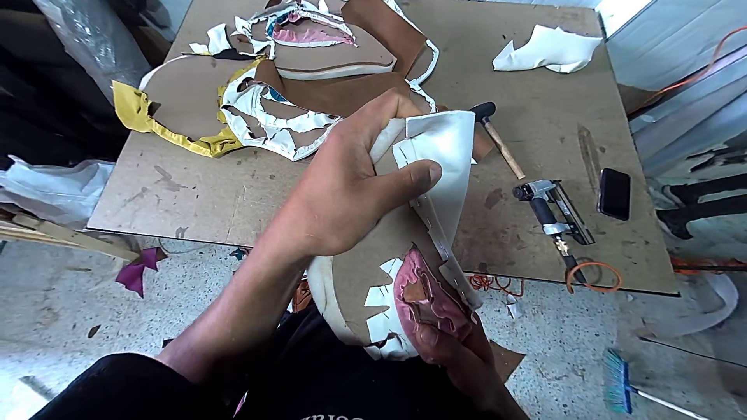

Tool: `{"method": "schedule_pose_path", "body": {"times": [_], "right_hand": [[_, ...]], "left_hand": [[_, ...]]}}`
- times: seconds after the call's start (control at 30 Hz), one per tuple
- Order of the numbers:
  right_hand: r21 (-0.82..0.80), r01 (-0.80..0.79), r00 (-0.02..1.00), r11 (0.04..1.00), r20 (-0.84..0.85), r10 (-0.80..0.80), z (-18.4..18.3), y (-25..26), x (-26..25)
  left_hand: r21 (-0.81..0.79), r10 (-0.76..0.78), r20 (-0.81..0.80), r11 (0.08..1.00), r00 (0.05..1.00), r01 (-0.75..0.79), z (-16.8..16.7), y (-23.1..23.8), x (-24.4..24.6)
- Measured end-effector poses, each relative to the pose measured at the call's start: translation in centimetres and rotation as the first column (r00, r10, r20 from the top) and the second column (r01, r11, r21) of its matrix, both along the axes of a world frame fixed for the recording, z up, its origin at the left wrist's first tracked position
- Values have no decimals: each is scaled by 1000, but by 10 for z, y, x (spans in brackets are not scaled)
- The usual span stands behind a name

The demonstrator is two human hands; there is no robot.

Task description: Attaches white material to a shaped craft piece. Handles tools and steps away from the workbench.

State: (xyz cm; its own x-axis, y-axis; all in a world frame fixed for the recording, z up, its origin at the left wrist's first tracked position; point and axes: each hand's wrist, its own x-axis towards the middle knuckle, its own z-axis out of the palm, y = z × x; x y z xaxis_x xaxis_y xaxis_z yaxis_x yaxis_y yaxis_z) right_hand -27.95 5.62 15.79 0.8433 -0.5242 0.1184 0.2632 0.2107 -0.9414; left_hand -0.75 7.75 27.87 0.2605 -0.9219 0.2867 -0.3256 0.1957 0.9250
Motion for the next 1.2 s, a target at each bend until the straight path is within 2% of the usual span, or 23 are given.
{"method": "schedule_pose_path", "body": {"times": [0.17,0.37,0.7,0.83,1.2], "right_hand": [[28,20,998,999,-59,-19,-3,4,-3],[7,30,995,1000,-99,-29,-5,0,-10],[-29,36,984,999,-172,-41,-3,-1,-23],[-70,27,988,997,-152,-38,-5,-1,-25],[-54,63,994,997,-81,-67,-4,3,-5]], "left_hand": [[15,-8,-6,1000,1000,9,-4,0,-1],[53,-13,-116,998,993,20,-16,-2,-1],[35,-43,-94,998,995,47,-12,-3,-7],[9,-52,-79,999,996,53,-10,-3,-3],[14,-60,-65,998,996,61,-13,-7,-1]]}}
